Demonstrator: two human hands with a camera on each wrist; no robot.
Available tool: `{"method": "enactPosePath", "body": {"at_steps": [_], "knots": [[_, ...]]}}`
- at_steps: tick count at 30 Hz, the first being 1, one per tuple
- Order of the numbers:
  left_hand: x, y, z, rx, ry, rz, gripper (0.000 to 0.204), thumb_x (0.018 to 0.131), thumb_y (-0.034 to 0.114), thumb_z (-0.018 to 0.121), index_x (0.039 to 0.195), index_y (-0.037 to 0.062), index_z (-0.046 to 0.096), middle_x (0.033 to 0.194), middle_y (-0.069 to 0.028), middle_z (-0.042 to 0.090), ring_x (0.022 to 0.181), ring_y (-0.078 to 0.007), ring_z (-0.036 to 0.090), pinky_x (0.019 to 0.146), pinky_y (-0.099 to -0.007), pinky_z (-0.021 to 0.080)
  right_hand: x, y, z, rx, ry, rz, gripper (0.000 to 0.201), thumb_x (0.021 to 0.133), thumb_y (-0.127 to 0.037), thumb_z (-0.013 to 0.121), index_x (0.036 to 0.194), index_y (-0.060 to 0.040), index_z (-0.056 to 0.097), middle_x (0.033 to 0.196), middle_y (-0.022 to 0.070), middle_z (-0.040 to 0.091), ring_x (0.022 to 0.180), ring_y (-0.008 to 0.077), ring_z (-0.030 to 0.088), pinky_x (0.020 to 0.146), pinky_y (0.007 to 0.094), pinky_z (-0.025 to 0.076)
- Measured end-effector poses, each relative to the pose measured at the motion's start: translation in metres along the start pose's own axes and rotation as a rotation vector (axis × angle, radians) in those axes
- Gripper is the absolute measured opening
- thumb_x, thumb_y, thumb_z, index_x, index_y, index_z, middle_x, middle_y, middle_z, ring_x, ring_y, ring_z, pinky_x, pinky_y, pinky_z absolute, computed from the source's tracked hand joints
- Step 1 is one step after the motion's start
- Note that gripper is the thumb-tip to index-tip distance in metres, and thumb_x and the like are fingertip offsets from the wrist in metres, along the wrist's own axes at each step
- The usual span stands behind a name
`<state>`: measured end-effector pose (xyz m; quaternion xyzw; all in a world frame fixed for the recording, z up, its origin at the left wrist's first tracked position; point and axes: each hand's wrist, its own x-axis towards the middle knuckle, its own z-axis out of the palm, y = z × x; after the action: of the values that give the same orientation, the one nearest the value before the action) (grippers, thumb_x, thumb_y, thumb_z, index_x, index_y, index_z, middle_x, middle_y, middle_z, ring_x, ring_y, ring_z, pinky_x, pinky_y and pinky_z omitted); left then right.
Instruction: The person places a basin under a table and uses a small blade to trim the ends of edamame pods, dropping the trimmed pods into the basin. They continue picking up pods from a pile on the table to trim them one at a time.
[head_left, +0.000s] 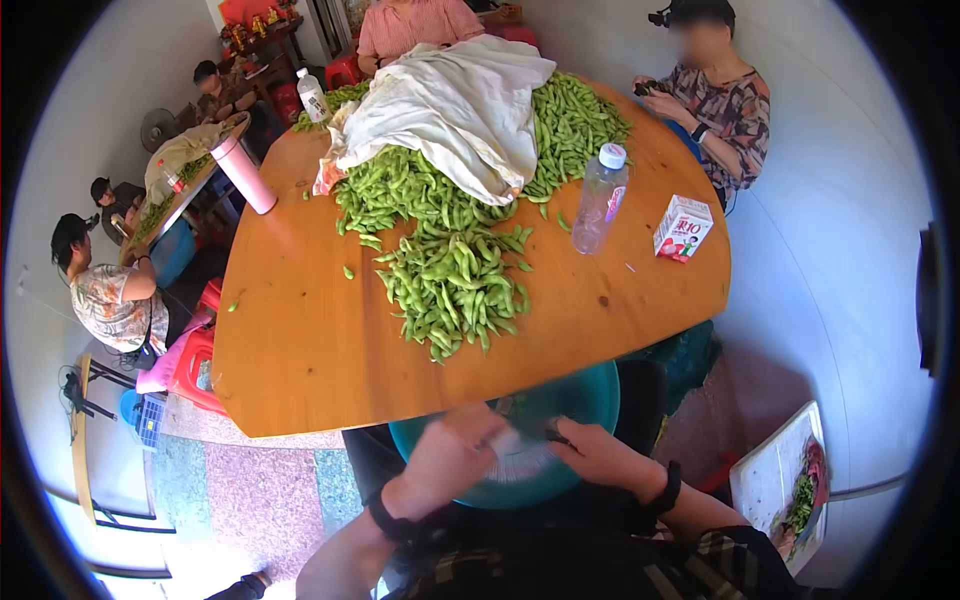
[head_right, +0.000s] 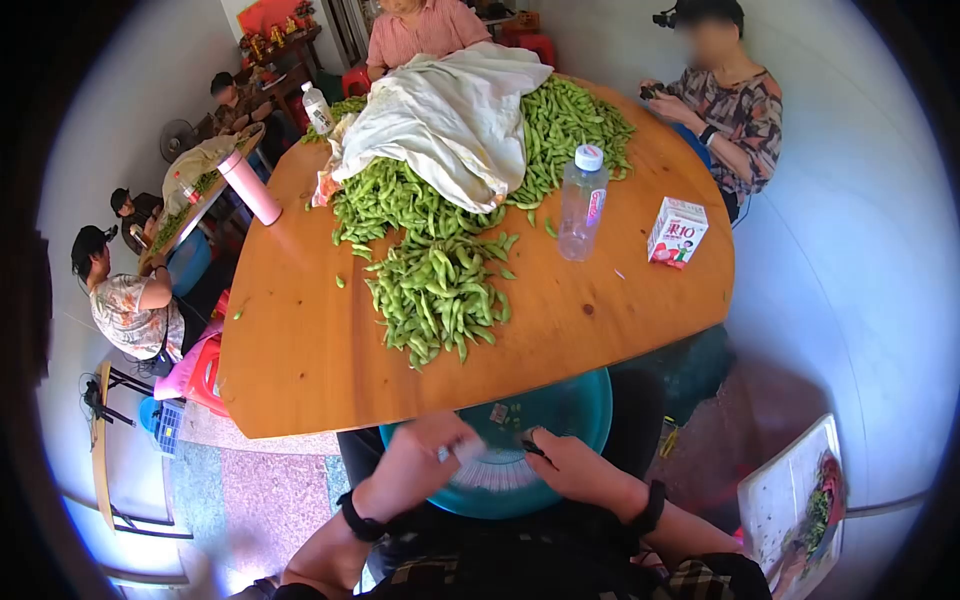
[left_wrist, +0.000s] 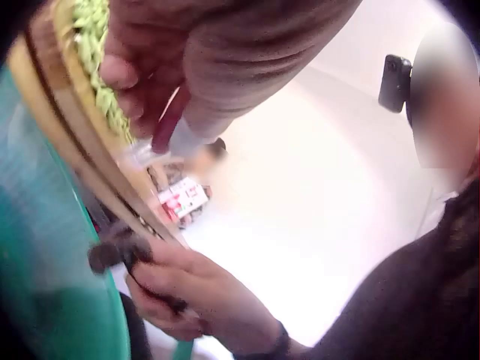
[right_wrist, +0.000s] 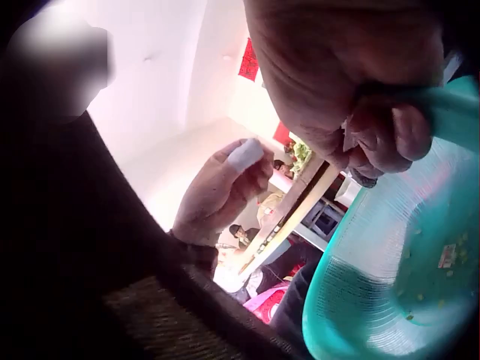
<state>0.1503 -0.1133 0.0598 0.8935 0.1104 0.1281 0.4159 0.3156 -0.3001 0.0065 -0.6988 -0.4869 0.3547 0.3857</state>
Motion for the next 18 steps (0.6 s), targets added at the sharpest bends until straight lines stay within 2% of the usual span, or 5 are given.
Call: {"method": "enactPosePath", "body": {"at_steps": [3, 7, 10, 16, 18], "knots": [[0.044, -0.01, -0.029, 0.334, 0.327, 0.144, 0.013, 0.082, 0.002, 0.067, 0.095, 0.0036, 0.07, 0.088, -0.0118, 0.061, 0.086, -0.0326, 0.059, 0.077, -0.0402, 0.05, -0.003, -0.01, 0.0, 0.069, -0.004, 0.002, 0.02, 0.097, -0.016, 0.057, 0.104, 0.0021, 0.05, 0.079, 0.0261, 0.06, 0.075, 0.0444, 0.059, 0.065, 0.0442, 0.045], [0.083, -0.048, -0.032, 0.463, 0.241, 0.249, 0.017, 0.079, 0.004, 0.069, 0.096, 0.0055, 0.071, 0.093, -0.0092, 0.061, 0.091, -0.0315, 0.057, 0.079, -0.0401, 0.05, -0.003, -0.007, 0.016, 0.105, 0.127, -0.137, 0.019, 0.097, -0.014, 0.059, 0.101, 0.0022, 0.049, 0.072, 0.0168, 0.055, 0.064, 0.0259, 0.052, 0.062, 0.0366, 0.044], [0.09, -0.048, -0.03, 0.396, 0.158, 0.261, 0.016, 0.08, 0.006, 0.069, 0.096, 0.007, 0.072, 0.095, -0.0076, 0.06, 0.093, -0.0307, 0.057, 0.081, -0.0404, 0.049, -0.003, -0.026, 0.028, 0.184, 0.218, -0.054, 0.016, 0.097, -0.012, 0.058, 0.099, 0.0021, 0.05, 0.069, 0.0111, 0.05, 0.063, 0.0166, 0.044, 0.059, 0.0328, 0.042], [0.097, -0.049, -0.031, 0.416, 0.269, 0.325, 0.017, 0.079, 0.008, 0.072, 0.096, 0.0091, 0.07, 0.097, -0.0045, 0.061, 0.087, -0.0291, 0.058, 0.075, -0.0386, 0.048, 0.03, -0.079, 0.008, 0.456, 0.321, 0.205, 0.013, 0.099, -0.012, 0.054, 0.092, -0.0015, 0.051, 0.068, 0.0026, 0.054, 0.057, 0.0094, 0.051, 0.053, 0.0275, 0.043], [0.087, -0.043, -0.031, 0.052, 0.265, 0.181, 0.012, 0.086, 0.005, 0.069, 0.097, 0.007, 0.068, 0.1, -0.0036, 0.063, 0.078, -0.0229, 0.062, 0.067, -0.0332, 0.05, 0.048, -0.074, -0.001, 0.469, 0.332, 0.136, 0.014, 0.099, -0.012, 0.054, 0.09, -0.002, 0.051, 0.068, 0.0019, 0.054, 0.056, 0.009, 0.053, 0.053, 0.0269, 0.044]]}}
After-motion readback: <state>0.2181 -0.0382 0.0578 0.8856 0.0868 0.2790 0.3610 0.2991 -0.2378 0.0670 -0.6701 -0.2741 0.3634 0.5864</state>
